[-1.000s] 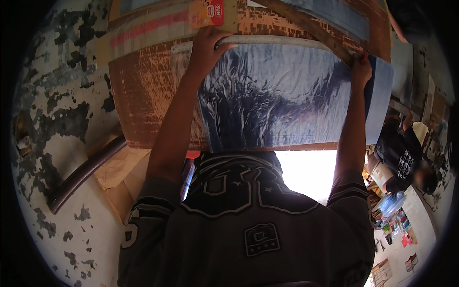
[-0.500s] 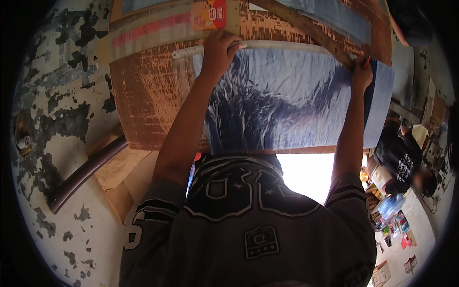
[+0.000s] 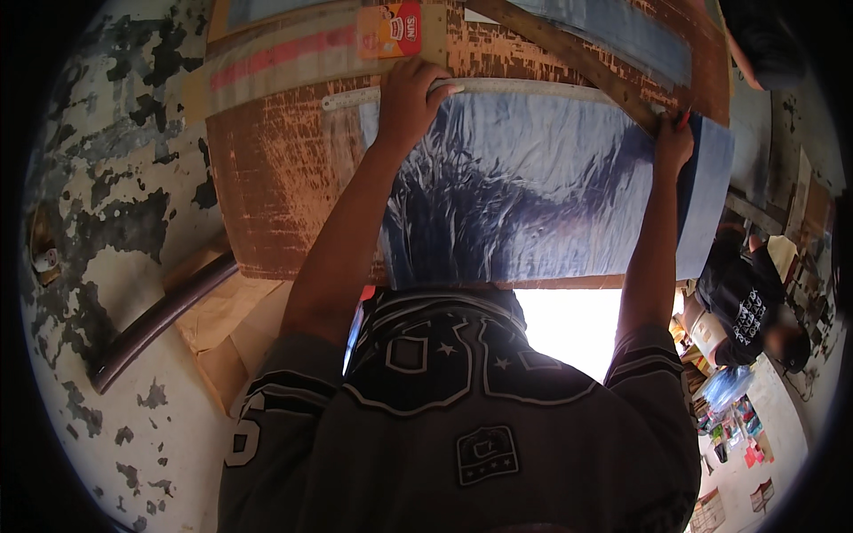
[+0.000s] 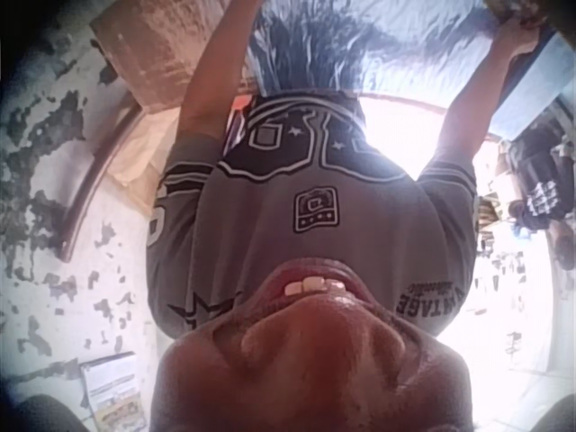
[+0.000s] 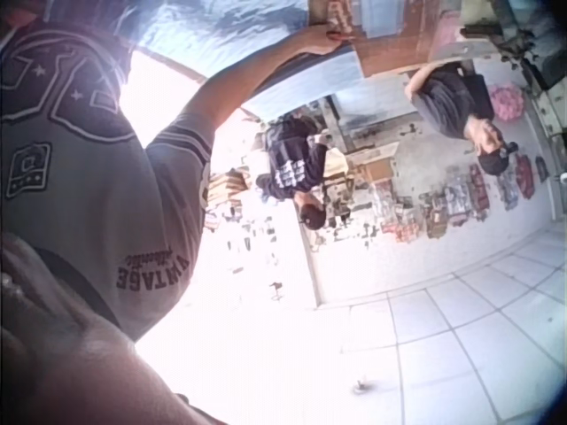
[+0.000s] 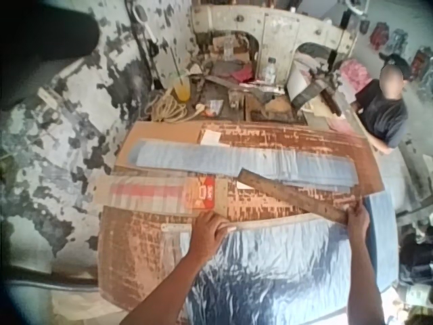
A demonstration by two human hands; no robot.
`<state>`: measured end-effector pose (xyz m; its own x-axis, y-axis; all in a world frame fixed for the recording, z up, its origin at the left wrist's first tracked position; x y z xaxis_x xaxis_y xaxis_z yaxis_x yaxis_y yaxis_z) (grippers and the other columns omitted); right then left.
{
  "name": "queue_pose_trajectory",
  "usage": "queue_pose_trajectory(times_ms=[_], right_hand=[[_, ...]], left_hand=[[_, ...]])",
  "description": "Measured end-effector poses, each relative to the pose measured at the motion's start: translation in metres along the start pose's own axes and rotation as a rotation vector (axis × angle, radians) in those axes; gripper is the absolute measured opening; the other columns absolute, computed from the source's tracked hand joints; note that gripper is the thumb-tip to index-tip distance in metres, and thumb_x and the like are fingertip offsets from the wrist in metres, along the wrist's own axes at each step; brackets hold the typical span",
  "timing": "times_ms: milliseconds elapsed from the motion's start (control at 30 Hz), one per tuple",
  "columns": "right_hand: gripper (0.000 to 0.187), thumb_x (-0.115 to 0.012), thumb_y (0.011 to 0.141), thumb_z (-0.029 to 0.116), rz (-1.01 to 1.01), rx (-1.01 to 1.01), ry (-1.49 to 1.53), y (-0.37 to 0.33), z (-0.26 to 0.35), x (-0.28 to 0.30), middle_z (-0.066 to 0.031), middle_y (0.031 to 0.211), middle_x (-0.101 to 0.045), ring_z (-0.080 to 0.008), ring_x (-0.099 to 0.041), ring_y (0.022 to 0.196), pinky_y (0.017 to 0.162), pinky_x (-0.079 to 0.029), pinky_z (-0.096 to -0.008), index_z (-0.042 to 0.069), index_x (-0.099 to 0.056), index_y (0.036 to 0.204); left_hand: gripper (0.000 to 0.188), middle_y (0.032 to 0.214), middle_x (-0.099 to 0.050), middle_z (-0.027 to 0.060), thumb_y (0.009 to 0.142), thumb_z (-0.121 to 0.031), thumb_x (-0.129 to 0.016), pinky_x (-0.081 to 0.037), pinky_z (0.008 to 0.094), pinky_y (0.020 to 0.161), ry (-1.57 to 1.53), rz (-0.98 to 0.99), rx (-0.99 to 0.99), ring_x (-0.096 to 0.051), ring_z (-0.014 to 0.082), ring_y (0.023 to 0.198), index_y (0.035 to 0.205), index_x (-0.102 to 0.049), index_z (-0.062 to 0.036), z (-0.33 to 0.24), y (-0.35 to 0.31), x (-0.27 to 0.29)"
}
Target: The person uses a ruler and a small blade to mark and cut rectangular pieces from a large sheet of blue material on a wooden table.
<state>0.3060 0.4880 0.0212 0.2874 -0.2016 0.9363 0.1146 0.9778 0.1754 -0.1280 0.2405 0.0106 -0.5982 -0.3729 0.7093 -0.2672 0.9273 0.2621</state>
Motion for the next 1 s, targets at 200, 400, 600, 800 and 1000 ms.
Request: queue_pose_trajectory(times_ms=[200,400,600,800,1000], right_hand=[[0.044,-0.071,0.095,0.042,-0.197,0.059,0.297,-0.037,0.07,0.039,-0.0235,0.106,-0.071,-0.0423,-0.068,0.103,0.088,-0.052,-0.0488,0.002,-0.065,0.111],[0.034,-0.049,0.11,0.038,0.611,-0.063,0.835,-0.178,0.145,0.017,-0.0045,0.079,-0.063,-0.0097,-0.059,0.064,0.055,-0.046,-0.0274,0.006,-0.056,0.117],[0.04,-0.047,0.109,0.039,0.86,0.023,0.636,-0.258,0.214,0.018,-0.0293,0.078,-0.067,-0.0504,-0.067,0.074,0.065,-0.05,-0.0538,0.0,-0.054,0.103],[0.042,-0.048,0.108,0.04,0.79,0.086,0.489,-0.257,0.23,0.009,-0.0346,0.08,-0.066,-0.0567,-0.064,0.082,0.071,-0.047,-0.0625,-0.001,-0.054,0.099],[0.041,-0.048,0.108,0.039,0.721,0.177,0.397,-0.256,0.233,0.01,-0.0343,0.079,-0.066,-0.0563,-0.065,0.081,0.07,-0.049,-0.0623,0.0,-0.054,0.101]], left_hand=[[0.021,0.096,-0.06,0.0047,0.087,-0.027,-0.079,-0.04,0.0481,0.09,0.042,-0.032,-0.007,-0.057,0.0299,0.099,0.097,-0.07,-0.0118,0.002,-0.004,0.002],[0.021,0.092,-0.062,0.0069,0.085,-0.024,-0.08,-0.043,0.0456,0.081,0.041,-0.059,-0.043,-0.06,0.0299,0.091,0.096,-0.071,-0.0084,-0.006,0.0,0.005],[0.022,0.098,-0.062,0.0029,0.087,-0.029,-0.077,-0.039,0.0453,0.093,0.067,-0.036,-0.001,-0.057,0.0279,0.101,0.1,-0.071,-0.0131,-0.007,-0.002,0.006],[0.024,0.096,-0.062,0.0024,0.088,-0.033,-0.076,-0.039,0.0442,0.093,0.088,-0.04,0.003,-0.057,0.0271,0.101,0.101,-0.072,-0.013,-0.007,-0.002,0.006],[0.024,0.096,-0.062,0.0021,0.089,-0.034,-0.074,-0.04,0.0437,0.092,0.102,-0.044,0.002,-0.058,0.0266,0.1,0.101,-0.071,-0.0131,-0.007,-0.002,0.006]])
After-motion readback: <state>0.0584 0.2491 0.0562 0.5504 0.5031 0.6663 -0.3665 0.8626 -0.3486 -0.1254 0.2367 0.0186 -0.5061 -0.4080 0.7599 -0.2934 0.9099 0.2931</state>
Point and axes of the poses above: each hand's wrist, its own y-axis towards the middle knuckle, its own x-axis out of the back of the hand, z = x × y, the point moved 2 cm from there along y, towards the middle knuckle
